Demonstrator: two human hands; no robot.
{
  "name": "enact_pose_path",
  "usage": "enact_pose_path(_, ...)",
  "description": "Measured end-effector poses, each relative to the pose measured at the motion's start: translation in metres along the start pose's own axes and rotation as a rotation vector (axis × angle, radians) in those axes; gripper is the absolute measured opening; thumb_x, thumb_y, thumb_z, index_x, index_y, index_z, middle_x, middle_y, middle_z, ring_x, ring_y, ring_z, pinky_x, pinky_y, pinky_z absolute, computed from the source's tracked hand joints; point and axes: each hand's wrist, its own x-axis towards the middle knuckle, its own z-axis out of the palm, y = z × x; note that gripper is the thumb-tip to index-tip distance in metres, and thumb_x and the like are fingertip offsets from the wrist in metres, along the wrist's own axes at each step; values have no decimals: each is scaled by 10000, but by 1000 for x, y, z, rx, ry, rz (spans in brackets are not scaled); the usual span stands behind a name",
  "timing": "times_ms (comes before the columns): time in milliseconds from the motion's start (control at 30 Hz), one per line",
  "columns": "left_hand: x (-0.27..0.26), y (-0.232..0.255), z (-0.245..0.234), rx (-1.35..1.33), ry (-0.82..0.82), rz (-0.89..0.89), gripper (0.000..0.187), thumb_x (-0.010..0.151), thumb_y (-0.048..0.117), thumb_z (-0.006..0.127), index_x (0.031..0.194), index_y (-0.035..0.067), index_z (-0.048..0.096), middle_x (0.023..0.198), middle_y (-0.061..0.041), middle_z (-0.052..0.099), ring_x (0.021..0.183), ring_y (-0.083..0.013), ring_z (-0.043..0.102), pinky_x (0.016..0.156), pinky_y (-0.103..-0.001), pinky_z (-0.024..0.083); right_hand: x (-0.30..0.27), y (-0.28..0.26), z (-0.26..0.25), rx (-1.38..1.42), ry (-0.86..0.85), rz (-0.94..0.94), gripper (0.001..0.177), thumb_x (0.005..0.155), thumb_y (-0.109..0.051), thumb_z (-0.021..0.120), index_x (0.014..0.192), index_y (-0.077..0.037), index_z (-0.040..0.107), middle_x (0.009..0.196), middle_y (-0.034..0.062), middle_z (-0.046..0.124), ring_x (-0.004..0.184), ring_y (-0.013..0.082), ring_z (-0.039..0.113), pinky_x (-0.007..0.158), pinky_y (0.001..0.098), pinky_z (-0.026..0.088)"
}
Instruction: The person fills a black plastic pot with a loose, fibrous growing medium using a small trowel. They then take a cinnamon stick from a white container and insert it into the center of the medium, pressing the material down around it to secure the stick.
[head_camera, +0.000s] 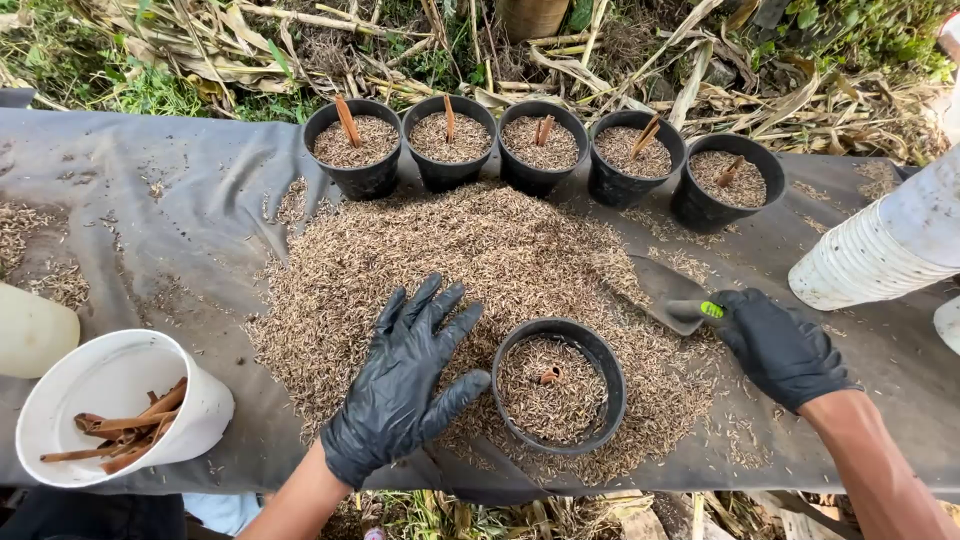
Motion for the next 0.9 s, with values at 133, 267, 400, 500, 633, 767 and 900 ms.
enact_pose_path(133, 21, -9, -2, 34, -113, -66, 794, 1019, 669, 183, 1579, 129, 344, 1624, -220, 321, 1541, -385, 196, 1246, -512, 33, 8, 6, 0, -25, 98, -142, 331, 968, -491, 533, 1192, -304, 688, 1042, 64, 732, 872, 285, 710, 725, 422, 543)
enact_pose_path(267, 69, -8, -24, -118, -242, -179, 919, 945, 731, 81, 1588, 114, 306, 1641, -254, 265, 1551, -412, 161, 1225, -577, 71, 18, -25, -21, 34, 103, -281, 397, 958, -410, 578, 1251, -149, 638, 1190, 125, 708, 982, 296, 710, 939, 466, 611)
enact_pose_path(400, 115, -38, 1, 22, -374, -255, 882, 954, 779, 225, 1588, 191, 393, 1575, -161, 423, 1505, -335, 334, 1222, -512, 257, 67, -73, -7, 131, 225, -717, 486, 981, -422, 583, 1418, -210, 582, 1275, 135, 685, 1243, 362, 626, 1015, 550, 503)
enact_pose_path(500, 120, -48, 16, 174, -345, -123, 824, 1028, 680, 246, 1519, 60, 476, 1504, -259, 503, 1418, -456, 460, 1134, -620, 393, 90, -110, 6, 59, 84, -894, 717, 974, -550, 585, 1568, -189, 411, 1476, 256, 512, 1394, 447, 481, 1126, 596, 407)
enact_pose_path(633, 114, -46, 29, 314, -358, -79, 762, 1027, 661, 278, 1493, 108, 518, 1512, -248, 495, 1415, -473, 458, 1105, -640, 396, 108, -120, 46, 208, 124, -1047, 684, 912, -441, 717, 1481, -140, 484, 1392, 290, 498, 1242, 529, 534, 1001, 582, 500)
enact_pose_path(767, 110, -47, 24, 214, -401, -131, 806, 1011, 693, 226, 1545, 139, 463, 1543, -246, 456, 1441, -480, 414, 1158, -655, 313, 120, -111, 58, 234, 72, -1005, 652, 884, -351, 772, 1434, -142, 490, 1239, 197, 538, 1081, 463, 607, 898, 537, 550)
enact_pose_path(900, 101, -44, 23, 190, -325, -94, 711, 1037, 625, 309, 1490, 126, 533, 1496, -250, 509, 1405, -484, 461, 1134, -619, 368, 129, -105, 58, 167, 9, -975, 660, 845, -437, 768, 1437, -259, 538, 1156, 126, 540, 1016, 466, 619, 900, 573, 549)
